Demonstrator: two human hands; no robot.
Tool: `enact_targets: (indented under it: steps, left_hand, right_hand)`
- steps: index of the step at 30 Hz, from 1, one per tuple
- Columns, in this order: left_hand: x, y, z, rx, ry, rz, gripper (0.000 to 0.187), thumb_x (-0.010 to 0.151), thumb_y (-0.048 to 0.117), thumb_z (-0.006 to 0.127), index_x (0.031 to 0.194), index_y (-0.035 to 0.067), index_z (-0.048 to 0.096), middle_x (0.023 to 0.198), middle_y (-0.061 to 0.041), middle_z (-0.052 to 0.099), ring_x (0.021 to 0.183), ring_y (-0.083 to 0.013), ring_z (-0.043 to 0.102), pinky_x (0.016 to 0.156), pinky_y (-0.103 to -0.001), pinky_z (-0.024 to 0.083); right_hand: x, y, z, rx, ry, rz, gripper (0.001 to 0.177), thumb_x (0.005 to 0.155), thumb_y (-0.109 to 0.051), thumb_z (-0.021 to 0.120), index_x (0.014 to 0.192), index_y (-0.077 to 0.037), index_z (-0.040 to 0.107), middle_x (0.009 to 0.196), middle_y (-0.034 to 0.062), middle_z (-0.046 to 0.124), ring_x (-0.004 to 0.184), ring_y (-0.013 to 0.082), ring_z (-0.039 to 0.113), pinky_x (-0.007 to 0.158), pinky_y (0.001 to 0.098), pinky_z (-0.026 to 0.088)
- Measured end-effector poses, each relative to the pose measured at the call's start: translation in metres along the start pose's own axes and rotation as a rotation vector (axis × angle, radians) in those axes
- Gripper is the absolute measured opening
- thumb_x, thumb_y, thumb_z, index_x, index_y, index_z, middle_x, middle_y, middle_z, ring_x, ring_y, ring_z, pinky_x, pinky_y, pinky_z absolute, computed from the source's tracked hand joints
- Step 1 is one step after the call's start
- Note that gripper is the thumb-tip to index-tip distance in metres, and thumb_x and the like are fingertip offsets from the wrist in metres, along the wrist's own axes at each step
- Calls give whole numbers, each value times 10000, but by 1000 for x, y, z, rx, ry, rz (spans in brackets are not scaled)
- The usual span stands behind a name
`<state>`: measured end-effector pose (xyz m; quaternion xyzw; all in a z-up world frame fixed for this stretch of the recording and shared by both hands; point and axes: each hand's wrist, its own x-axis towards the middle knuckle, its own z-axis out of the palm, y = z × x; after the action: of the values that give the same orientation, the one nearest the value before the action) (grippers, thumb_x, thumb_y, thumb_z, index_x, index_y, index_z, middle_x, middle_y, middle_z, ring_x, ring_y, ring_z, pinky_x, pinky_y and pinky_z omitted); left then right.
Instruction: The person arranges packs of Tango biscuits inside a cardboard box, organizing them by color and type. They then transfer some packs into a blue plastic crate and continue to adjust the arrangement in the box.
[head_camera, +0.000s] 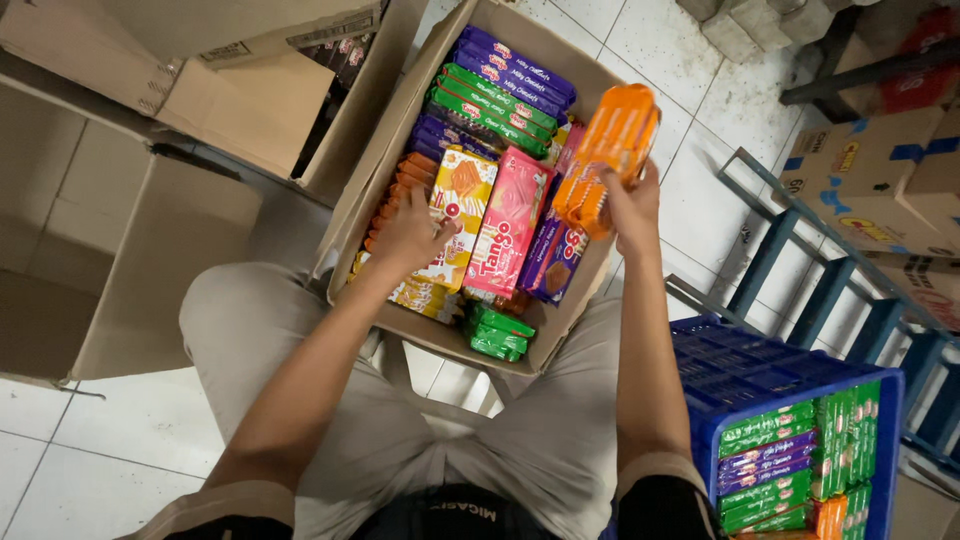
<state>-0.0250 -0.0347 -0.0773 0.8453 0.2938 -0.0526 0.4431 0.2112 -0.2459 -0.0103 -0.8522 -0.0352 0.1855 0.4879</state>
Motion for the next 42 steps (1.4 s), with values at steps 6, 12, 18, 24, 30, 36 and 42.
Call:
enact_targets:
  steps: [6,12,18,24,30,36,42]
  left_hand:
    - [3,6,1,-3,-210,-116,668,857,459,685,1227,-18,399,1136,-322,612,1027,-552,640,878,-619,519]
    - [11,-5,13,17,-230,-167,694,839,422,740,1255,-12,394,1091,-314,641,1023,-553,645,876,-606,539]
    - [2,5,-12,-107,-244,-189,775,800,458,769,1280,-39,417,1171,-344,620,1113,-562,600,930,-614,510]
    - [0,6,-9,-113,-229,-119,721,841,455,719,1236,-106,497,1173,-351,622,1148,-538,596,953,-597,500]
    - [6,-1,5,-74,-125,-82,676,787,411,797,1170,-91,556,1103,-324,647,1055,-521,642,888,-579,542]
    - [4,-3,-16,-75,-27,-75,810,649,308,936,1211,-53,478,1196,-312,530,1069,-572,603,921,-593,526]
    - [-6,-1,-58,-179,-25,69,842,608,287,948,1266,-20,522,1236,-279,479,1147,-575,552,995,-604,464]
  right_hand:
    - [-13,17,14,-650,21,-168,1017,804,-375,802,1566,-114,181,1254,359,403,1165,648,500,979,655,480]
    - [-30,21,20,-877,3,-96,895,924,-456,582,1577,-30,143,1321,338,358,1245,591,395,953,668,459]
    - [-37,25,16,-1047,18,-103,871,927,-451,554,1529,89,230,1418,332,276,1281,510,310,974,631,445]
    - [-53,16,19,-959,-12,-116,913,920,-445,614,1541,91,212,1490,361,215,1376,531,220,1031,680,377]
    - [-115,-36,33,-743,37,-349,837,938,-225,700,1555,15,188,1500,409,143,1402,620,85,1084,766,219]
    - [-139,-27,33,-491,-70,-532,655,910,-172,746,1455,-49,404,1468,335,248,1395,590,214,1128,665,236]
    - [-144,-56,38,-352,-66,-579,581,911,-128,739,1399,-56,433,1464,264,288,1415,508,296,1165,594,264]
